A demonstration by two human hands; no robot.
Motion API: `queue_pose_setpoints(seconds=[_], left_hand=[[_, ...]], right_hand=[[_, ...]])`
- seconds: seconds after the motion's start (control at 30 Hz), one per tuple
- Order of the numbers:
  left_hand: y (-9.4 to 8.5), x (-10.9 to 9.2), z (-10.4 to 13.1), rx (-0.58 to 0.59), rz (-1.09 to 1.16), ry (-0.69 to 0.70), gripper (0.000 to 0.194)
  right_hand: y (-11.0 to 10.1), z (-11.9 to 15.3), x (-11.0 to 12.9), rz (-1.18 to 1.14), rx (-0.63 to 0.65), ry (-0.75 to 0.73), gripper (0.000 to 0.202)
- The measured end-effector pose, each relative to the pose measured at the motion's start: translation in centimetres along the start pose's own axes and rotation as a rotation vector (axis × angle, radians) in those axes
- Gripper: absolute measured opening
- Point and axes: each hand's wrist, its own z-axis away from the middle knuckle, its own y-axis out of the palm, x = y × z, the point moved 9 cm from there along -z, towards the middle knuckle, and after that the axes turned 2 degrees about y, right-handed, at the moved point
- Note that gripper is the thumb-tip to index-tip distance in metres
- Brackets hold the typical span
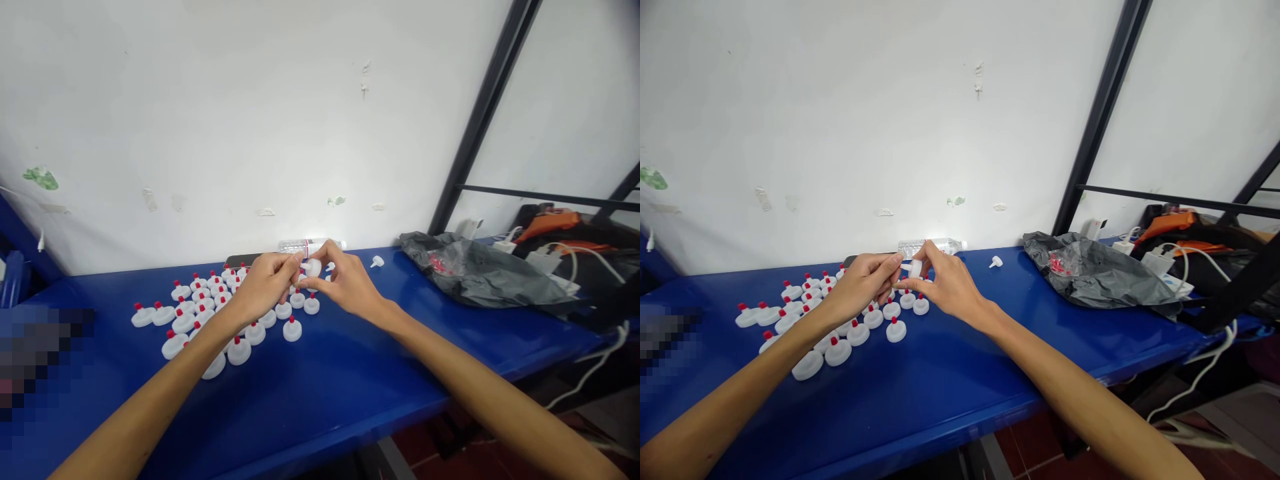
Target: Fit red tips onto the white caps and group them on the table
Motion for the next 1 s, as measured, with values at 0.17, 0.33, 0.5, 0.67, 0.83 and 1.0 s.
queue_pose_setpoints(seconds=[0.17,0.33,0.5,0.67,0.83,1.0], left_hand=[[-0.5,0.0,0.0,-0.040,-0.099,-0.034,0.055],[-0.7,0.2,-0.1,-0.047,-0.140,-0.064,0.055],[-0.8,0.4,0.0,-0.047,-0.119,-0.097,0.053],[-1.2,0.9,0.0,-0.066,-0.055,-0.109,0.054],[-2.1,1.2,-0.3,-0.125,-0.051,-0.103,0.054],[-2.2,1.0,-0.3,-0.130,-0.064,-0.108,0.050]], right_hand=[[-0.1,-0.2,0.7,0.066,0.027,-0.019,0.027],[-0.3,-0.3,0.1,0.105,0.027,0.031,0.029],[-0.6,-0.3,0.1,0.121,-0.007,0.012,0.032],[-1.0,-0.4,0.2,0.129,-0.043,0.008,0.033],[-1.4,-0.7,-0.1,0.061,-0.005,0.064,0.033],[-2.2,-1.1,-0.9,0.028,0.022,0.133,0.035]])
